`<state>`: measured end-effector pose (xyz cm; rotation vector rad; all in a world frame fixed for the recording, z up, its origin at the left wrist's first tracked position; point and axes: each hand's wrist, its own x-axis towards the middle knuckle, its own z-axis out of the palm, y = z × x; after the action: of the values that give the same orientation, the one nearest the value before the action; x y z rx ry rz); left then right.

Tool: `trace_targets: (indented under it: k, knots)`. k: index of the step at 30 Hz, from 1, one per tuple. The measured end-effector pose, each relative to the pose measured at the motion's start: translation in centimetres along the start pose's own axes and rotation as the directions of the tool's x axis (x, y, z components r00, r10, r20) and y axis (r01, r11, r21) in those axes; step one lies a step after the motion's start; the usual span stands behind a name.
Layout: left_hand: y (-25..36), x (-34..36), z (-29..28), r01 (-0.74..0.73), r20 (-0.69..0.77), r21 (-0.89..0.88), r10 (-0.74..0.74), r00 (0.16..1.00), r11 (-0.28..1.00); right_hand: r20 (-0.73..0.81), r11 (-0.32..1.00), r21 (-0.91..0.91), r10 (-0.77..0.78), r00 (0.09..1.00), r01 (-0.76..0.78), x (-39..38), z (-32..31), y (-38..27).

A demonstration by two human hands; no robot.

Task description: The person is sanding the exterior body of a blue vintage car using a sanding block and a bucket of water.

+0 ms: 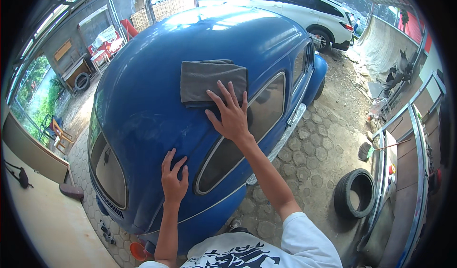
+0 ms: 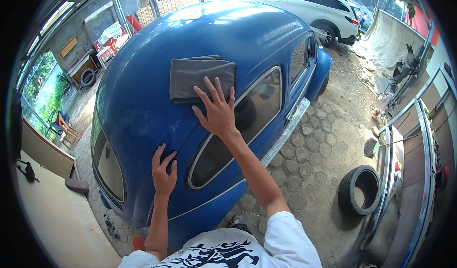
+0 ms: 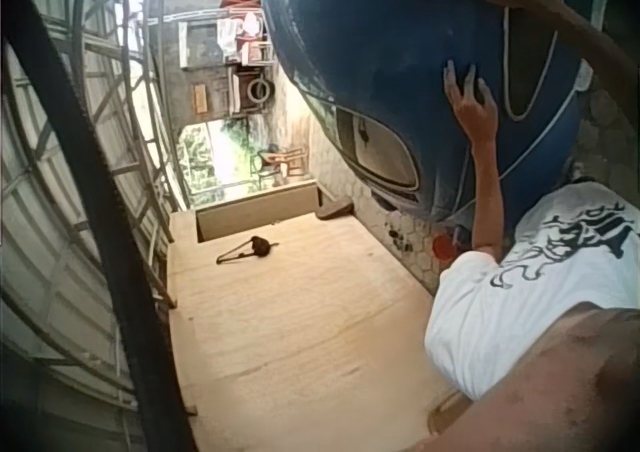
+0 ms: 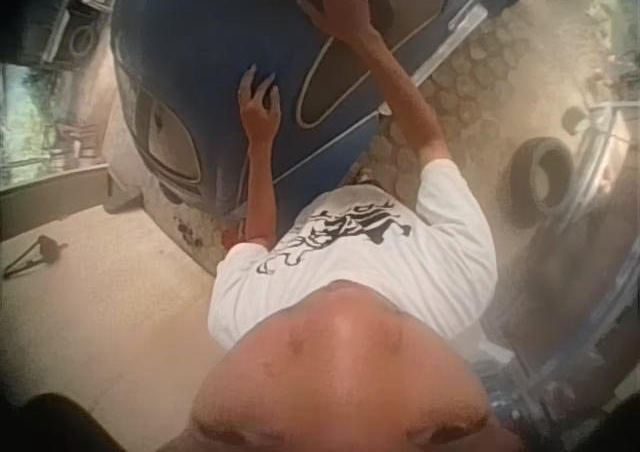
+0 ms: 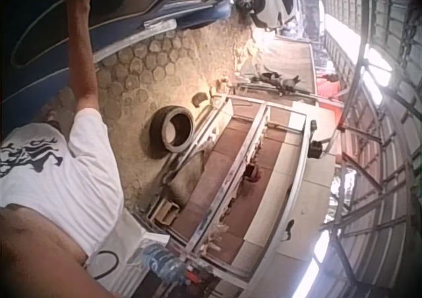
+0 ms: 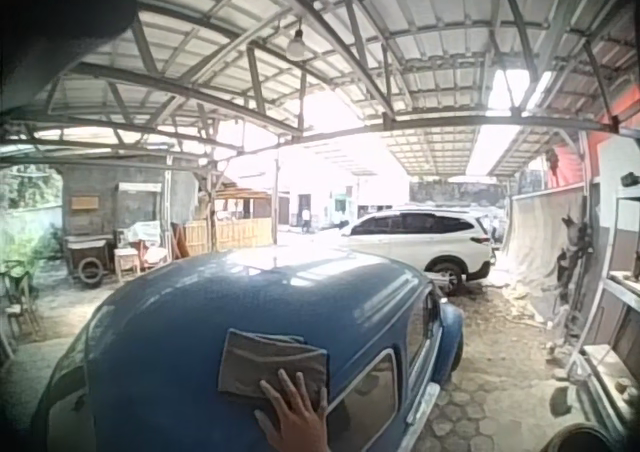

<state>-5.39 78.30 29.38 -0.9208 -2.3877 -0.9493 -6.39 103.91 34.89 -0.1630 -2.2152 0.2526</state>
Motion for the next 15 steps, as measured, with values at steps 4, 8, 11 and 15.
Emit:
trace_targets:
  k: [4,8,11,15]
  knots:
    - [0.1,-0.6,-0.4,-0.001,0.023,-0.041,0.001,1.0,0.999,-0.018,0.997,0.033,0.064,0.998,-0.064,-1.3,0.1,-0.3]
    - [0.6,-0.8,-1.1,0.029,0.036,-0.022,-0.028,0.999,0.999,-0.004,0.999,-0.026,-0.048,0.999,0.047,-1.6,0.9,-0.7]
    - [1.6,2.1,-1.1,-0.086,0.029,-0.008,0.086,0.996,0.996,-0.004,0.995,-0.054,-0.079,0.997,0.079,-0.6,1.6,-1.4]
    - [3.2,9.5,0.0,-0.215,0.013,0.09,0.215,0.976,0.972,-0.029,0.994,-0.097,-0.049,0.998,0.046,4.2,2.5,1.0]
